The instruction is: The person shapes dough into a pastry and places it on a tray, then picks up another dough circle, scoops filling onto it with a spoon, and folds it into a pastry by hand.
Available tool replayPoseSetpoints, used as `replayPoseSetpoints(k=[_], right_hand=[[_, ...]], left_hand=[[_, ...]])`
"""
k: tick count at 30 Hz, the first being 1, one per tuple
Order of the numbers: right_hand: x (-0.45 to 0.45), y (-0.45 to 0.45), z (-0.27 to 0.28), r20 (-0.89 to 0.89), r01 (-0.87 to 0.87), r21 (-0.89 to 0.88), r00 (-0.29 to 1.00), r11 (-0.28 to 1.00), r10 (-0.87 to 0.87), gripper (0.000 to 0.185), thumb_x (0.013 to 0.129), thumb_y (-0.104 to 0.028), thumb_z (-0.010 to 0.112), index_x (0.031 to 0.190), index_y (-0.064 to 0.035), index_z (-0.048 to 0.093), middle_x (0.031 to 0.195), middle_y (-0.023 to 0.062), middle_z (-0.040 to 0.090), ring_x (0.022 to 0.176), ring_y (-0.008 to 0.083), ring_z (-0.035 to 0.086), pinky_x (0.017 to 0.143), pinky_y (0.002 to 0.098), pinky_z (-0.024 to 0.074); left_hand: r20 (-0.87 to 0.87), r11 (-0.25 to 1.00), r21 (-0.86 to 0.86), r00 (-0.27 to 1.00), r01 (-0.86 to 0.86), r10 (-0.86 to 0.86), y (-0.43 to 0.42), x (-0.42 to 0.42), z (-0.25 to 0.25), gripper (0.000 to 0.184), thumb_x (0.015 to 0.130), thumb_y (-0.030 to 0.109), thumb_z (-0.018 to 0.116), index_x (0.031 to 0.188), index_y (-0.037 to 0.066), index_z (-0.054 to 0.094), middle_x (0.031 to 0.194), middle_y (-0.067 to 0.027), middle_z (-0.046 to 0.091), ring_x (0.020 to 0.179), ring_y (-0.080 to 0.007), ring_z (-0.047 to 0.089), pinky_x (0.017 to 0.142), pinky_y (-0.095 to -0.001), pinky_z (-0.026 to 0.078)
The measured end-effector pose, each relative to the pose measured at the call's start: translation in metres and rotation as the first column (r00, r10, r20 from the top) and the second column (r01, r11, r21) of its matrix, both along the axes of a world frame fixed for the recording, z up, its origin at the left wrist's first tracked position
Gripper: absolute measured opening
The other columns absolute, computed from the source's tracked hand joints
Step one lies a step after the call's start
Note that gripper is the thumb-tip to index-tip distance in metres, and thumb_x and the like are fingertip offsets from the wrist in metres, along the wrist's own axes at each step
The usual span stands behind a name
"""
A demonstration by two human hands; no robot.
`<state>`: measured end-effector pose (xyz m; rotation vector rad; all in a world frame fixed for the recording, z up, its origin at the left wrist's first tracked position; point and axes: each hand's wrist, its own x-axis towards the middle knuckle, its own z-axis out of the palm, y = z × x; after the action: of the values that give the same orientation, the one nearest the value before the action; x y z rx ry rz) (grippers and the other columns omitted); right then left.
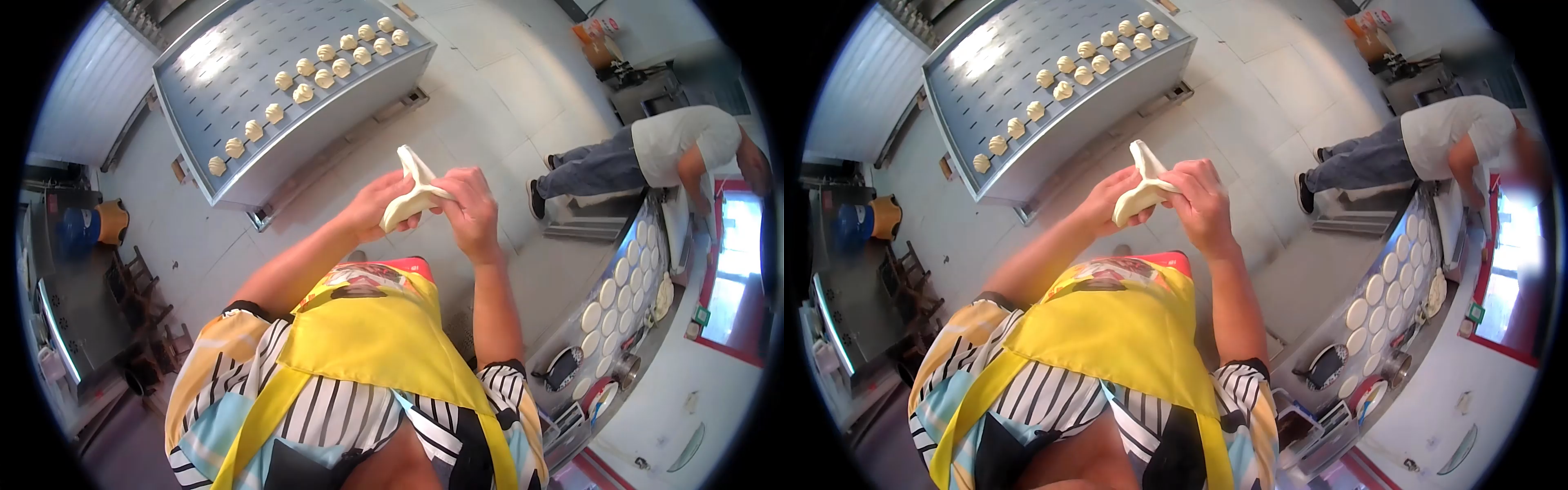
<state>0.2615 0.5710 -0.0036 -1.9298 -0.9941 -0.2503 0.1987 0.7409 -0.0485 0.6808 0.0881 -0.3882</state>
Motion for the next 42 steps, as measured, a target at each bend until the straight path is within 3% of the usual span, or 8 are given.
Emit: replayPoseSetpoints(k=[6,9,18,22,25,29,40,42], right_hand=[[0.060,0.023,-0.011,0.103,-0.013,-0.012,0.995,1.000,0.014,0.014,0.073,0.001,0.068,0.084,-0.0059,0.063,0.079,0.0044,0.057,0.073,0.0216,0.057,0.061,0.0346,0.0480],[0.092,0.033,-0.018,-0.314,-0.012,-0.050,0.950,0.999,-0.004,0.011,0.076,0.002,0.067,0.085,-0.0043,0.063,0.080,0.0060,0.058,0.067,0.0203,0.057,0.057,0.0317,0.0476],[0.240,0.075,-0.016,-0.404,-0.160,0.155,0.890,0.975,0.210,0.014,0.078,0.005,0.063,0.090,-0.0036,0.064,0.081,0.0048,0.059,0.062,0.0127,0.057,0.054,0.0273,0.0472],[0.293,0.104,-0.054,-0.492,-0.204,0.030,0.849,0.979,0.192,0.018,0.077,0.004,0.065,0.094,-0.0028,0.064,0.088,0.0059,0.061,0.072,0.0163,0.062,0.057,0.0282,0.0495],[0.333,0.137,-0.075,-0.529,-0.255,-0.046,0.826,0.966,0.193,0.036,0.076,0.005,0.066,0.110,-0.0044,0.060,0.105,0.0089,0.060,0.085,0.0197,0.064,0.063,0.0289,0.0530],[0.380,0.159,-0.087,-0.669,-0.061,-0.063,0.743,0.996,0.003,0.060,0.076,0.004,0.067,0.131,-0.0092,0.048,0.126,0.0101,0.051,0.097,0.0214,0.063,0.073,0.0289,0.0554],[0.361,0.109,-0.205,-0.679,-0.138,-0.627,0.578,0.767,-0.452,0.037,0.079,-0.006,0.069,0.115,-0.0049,0.060,0.105,0.0113,0.063,0.091,0.0224,0.064,0.075,0.0312,0.0520],[0.357,0.109,-0.211,-0.698,-0.114,-0.619,0.534,0.777,-0.478,0.036,0.079,-0.007,0.069,0.114,-0.0044,0.060,0.103,0.0119,0.063,0.089,0.0238,0.064,0.074,0.0322,0.0522]], left_hand=[[-0.028,0.989,-0.130,0.998,-0.064,0.061,0.025,0.050,-0.013,0.037,0.099,0.038,0.043,0.117,0.006,0.048,0.099,-0.0177,0.064,0.063,-0.0119,0.059,0.049,-0.0198,0.046],[0.005,0.985,-0.123,0.992,-0.121,0.123,0.038,0.087,-0.019,0.037,0.098,0.038,0.045,0.117,0.006,0.048,0.099,-0.0180,0.064,0.063,-0.0117,0.059,0.049,-0.0193,0.045],[0.002,0.987,-0.108,0.992,-0.122,0.123,0.089,0.206,-0.018,0.044,0.095,0.043,0.050,0.123,0.009,0.047,0.107,-0.0145,0.062,0.076,-0.0144,0.062,0.062,-0.0248,0.051],[0.085,0.956,0.208,0.977,-0.209,0.195,0.116,0.242,-0.032,0.067,0.083,0.042,0.068,0.129,0.004,0.037,0.114,-0.0116,0.056,0.094,-0.0191,0.059,0.079,-0.0309,0.049],[0.006,0.836,0.477,0.952,-0.271,0.305,0.138,0.280,-0.071,0.065,0.079,0.028,0.073,0.127,0.002,0.037,0.106,-0.0104,0.056,0.088,-0.0169,0.059,0.075,-0.0290,0.049],[-0.164,0.831,0.470,0.896,-0.296,0.412,0.209,0.359,-0.114,0.041,0.077,0.009,0.066,0.112,0.002,0.047,0.089,-0.0074,0.059,0.074,-0.0145,0.059,0.066,-0.0280,0.049],[-0.095,0.498,0.820,0.793,-0.280,0.602,0.419,0.646,-0.318,0.023,0.086,0.012,0.061,0.102,-0.001,0.052,0.083,-0.0104,0.060,0.061,-0.0174,0.062,0.050,-0.0278,0.051],[-0.050,-0.047,0.996,0.894,0.079,0.446,0.432,0.648,-0.360,0.033,0.085,0.020,0.064,0.107,0.001,0.048,0.093,-0.0193,0.062,0.081,-0.0325,0.065,0.067,-0.0404,0.053]])
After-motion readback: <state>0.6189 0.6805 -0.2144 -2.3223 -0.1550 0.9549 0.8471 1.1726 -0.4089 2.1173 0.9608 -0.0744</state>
